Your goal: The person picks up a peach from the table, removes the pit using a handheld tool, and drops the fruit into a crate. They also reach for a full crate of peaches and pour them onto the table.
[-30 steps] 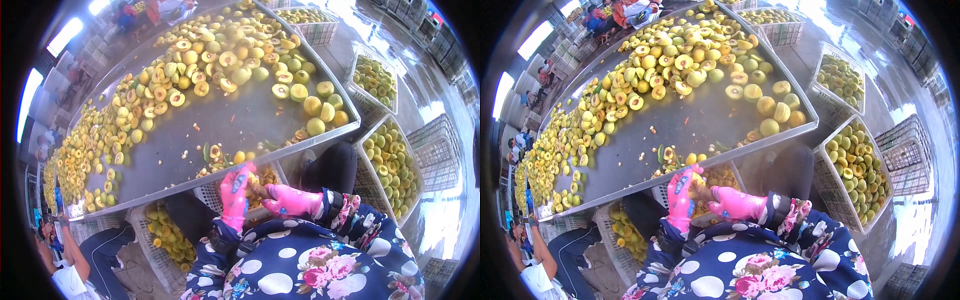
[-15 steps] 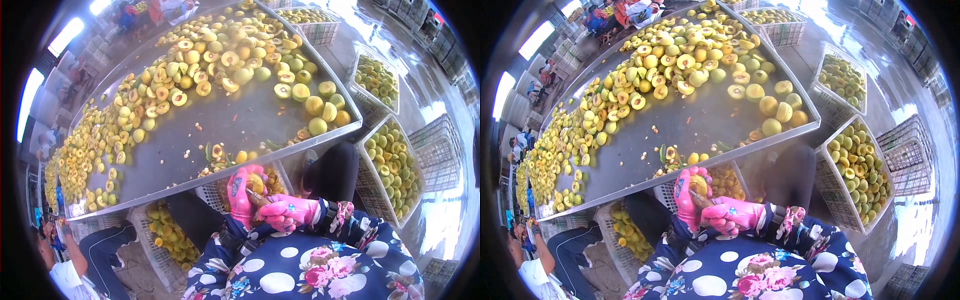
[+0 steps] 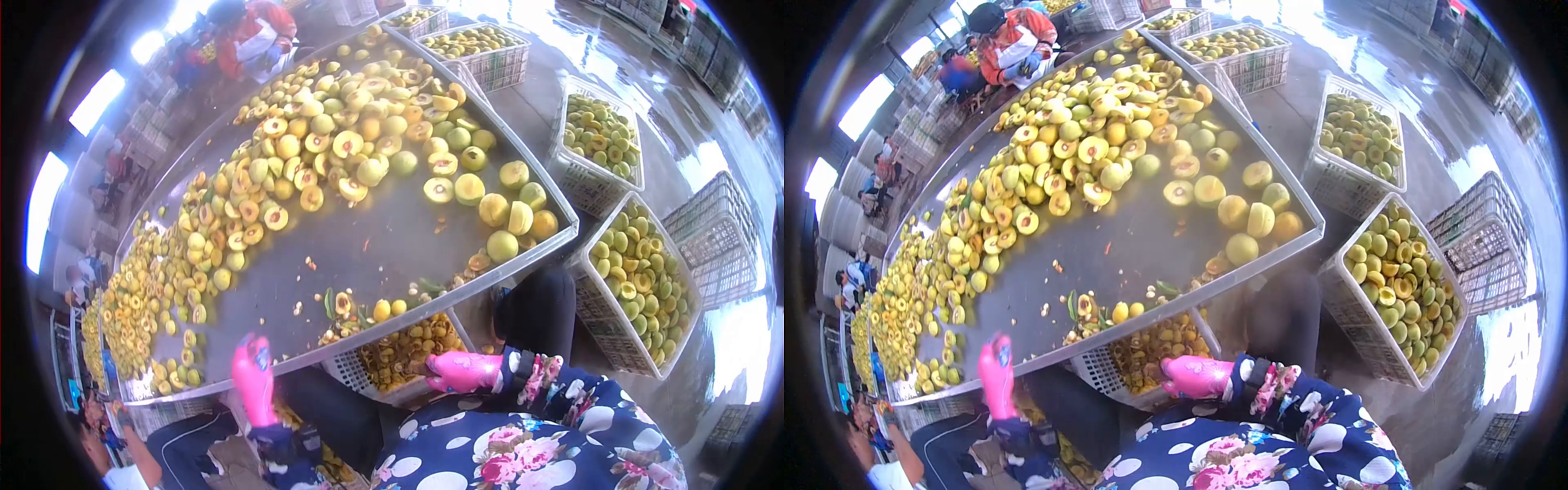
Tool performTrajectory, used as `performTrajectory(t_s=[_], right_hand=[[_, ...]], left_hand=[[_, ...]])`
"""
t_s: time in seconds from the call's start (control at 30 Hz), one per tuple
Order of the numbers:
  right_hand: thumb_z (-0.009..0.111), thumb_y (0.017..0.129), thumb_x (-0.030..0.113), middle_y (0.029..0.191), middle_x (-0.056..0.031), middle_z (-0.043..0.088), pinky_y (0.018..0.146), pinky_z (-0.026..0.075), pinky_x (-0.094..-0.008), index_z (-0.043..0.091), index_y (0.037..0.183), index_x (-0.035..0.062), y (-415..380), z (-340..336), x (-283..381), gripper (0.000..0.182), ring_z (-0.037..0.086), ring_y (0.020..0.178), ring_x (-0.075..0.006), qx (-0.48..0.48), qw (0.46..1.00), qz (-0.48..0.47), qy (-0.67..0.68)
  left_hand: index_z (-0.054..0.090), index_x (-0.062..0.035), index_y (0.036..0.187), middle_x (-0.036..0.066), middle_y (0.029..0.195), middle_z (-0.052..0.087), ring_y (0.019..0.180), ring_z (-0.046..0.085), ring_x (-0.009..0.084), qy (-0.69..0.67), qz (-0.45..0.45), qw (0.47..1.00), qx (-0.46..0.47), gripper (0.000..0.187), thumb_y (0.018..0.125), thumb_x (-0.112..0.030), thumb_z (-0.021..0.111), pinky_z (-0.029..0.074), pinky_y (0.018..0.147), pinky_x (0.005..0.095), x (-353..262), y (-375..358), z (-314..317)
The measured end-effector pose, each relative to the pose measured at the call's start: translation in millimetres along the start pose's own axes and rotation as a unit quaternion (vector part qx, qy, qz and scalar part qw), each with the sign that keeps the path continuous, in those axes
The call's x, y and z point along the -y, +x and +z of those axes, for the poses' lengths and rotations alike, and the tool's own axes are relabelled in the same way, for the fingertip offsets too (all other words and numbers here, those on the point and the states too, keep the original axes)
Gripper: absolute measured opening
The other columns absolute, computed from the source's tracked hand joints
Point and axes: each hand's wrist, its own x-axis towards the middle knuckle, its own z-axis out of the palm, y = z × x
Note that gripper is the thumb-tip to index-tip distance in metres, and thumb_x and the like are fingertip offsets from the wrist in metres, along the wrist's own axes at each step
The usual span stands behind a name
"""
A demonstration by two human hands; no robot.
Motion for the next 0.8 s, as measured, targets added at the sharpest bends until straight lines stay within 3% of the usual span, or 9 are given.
performTrajectory(t_s=[0.1, 0.2, 0.27, 0.33, 0.4, 0.5, 0.6, 0.77, 0.8], right_hand=[[0.049, 0.091, 0.024, 0.073, -0.0183, 0.058, 0.056, 0.044, -0.0389, 0.046, 0.094, -0.0017, -21, -15, 13, 0.026, 0.059, 0.065, -0.0311, 0.008, 0.996, 0.037, 0.075], [0.050, 0.091, 0.026, 0.070, -0.0212, 0.058, 0.056, 0.044, -0.0408, 0.044, 0.093, -0.0023, -40, -29, 16, 0.029, 0.059, 0.064, -0.0335, -0.021, 0.998, 0.001, 0.065], [0.053, 0.090, 0.030, 0.072, -0.0205, 0.059, 0.058, 0.046, -0.0400, 0.050, 0.095, -0.0023, -43, -23, -2, 0.033, 0.061, 0.067, -0.0335, -0.070, 0.996, -0.024, 0.052], [0.053, 0.090, 0.032, 0.075, -0.0211, 0.060, 0.062, 0.048, -0.0397, 0.052, 0.095, -0.0015, -52, -24, -10, 0.034, 0.062, 0.071, -0.0347, -0.064, 0.993, 0.009, 0.096], [0.052, 0.090, 0.032, 0.074, -0.0197, 0.060, 0.061, 0.048, -0.0378, 0.050, 0.099, -0.0008, -56, -24, -21, 0.034, 0.062, 0.069, -0.0322, -0.066, 0.987, 0.018, 0.143], [0.052, 0.091, 0.032, 0.074, -0.0176, 0.059, 0.061, 0.047, -0.0345, 0.049, 0.101, -0.0002, -56, -38, -14, 0.034, 0.062, 0.067, -0.0250, -0.002, 0.987, 0.087, 0.136], [0.051, 0.091, 0.029, 0.077, -0.0140, 0.058, 0.058, 0.046, -0.0335, 0.045, 0.096, -0.0027, -58, -34, -14, 0.033, 0.058, 0.064, -0.0208, -0.051, 0.980, 0.000, 0.194], [0.052, 0.092, 0.028, 0.073, -0.0002, 0.053, 0.054, 0.042, -0.0227, 0.049, 0.106, 0.0035, -71, -42, 15, 0.028, 0.050, 0.059, -0.0067, -0.055, 0.938, -0.003, 0.341], [0.051, 0.093, 0.027, 0.071, 0.0002, 0.052, 0.053, 0.042, -0.0225, 0.049, 0.103, 0.0028, -71, -47, 24, 0.027, 0.050, 0.058, -0.0069, -0.104, 0.960, -0.054, 0.255]], left_hand=[[0.054, -0.0006, 0.117, 0.010, 0.099, 0.065, 0.089, 0.062, 0.0146, -0.188, 0.097, 0.972, 0.104, 0.039, 0.079, 0.006, 0.055, 0.050, 0.072, 0.0247, -106, 56, 55], [0.058, 0.0017, 0.110, 0.014, 0.092, 0.067, 0.084, 0.065, 0.0185, -0.174, 0.210, 0.953, 0.130, 0.034, 0.082, -0.016, 0.065, 0.049, 0.073, 0.0285, -190, 100, 135], [0.054, 0.0031, 0.114, 0.018, 0.090, 0.066, 0.081, 0.065, 0.0227, -0.207, 0.135, 0.950, 0.191, 0.042, 0.084, -0.024, 0.064, 0.050, 0.071, 0.0313, -230, 122, 199], [0.053, 0.0042, 0.114, 0.024, 0.095, 0.063, 0.090, 0.063, 0.0344, -0.119, 0.188, 0.959, 0.175, 0.047, 0.081, -0.028, 0.062, 0.048, 0.076, 0.0413, -258, 130, 242], [0.053, 0.0041, 0.108, 0.021, 0.088, 0.064, 0.085, 0.063, 0.0293, -0.066, 0.205, 0.951, 0.220, 0.042, 0.079, -0.024, 0.064, 0.049, 0.073, 0.0383, -271, 130, 269], [0.053, 0.0018, 0.102, 0.015, 0.086, 0.063, 0.079, 0.063, 0.0229, -0.266, 0.042, 0.915, 0.299, 0.032, 0.078, -0.016, 0.065, 0.050, 0.069, 0.0335, -291, 109, 245], [0.053, -0.0028, 0.108, 0.008, 0.092, 0.060, 0.076, 0.061, 0.0158, -0.435, 0.046, 0.841, 0.318, 0.036, 0.075, -0.003, 0.067, 0.051, 0.054, 0.0255, -247, 109, 256], [0.051, -0.0026, 0.114, 0.017, 0.109, 0.057, 0.098, 0.057, 0.0276, -0.677, -0.164, 0.599, 0.395, 0.031, 0.086, -0.016, 0.054, 0.051, 0.079, 0.0421, -206, 76, 172], [0.050, -0.0023, 0.115, 0.019, 0.112, 0.055, 0.101, 0.055, 0.0302, -0.719, -0.226, 0.526, 0.394, 0.033, 0.087, -0.019, 0.052, 0.049, 0.083, 0.0451, -198, 66, 159]])
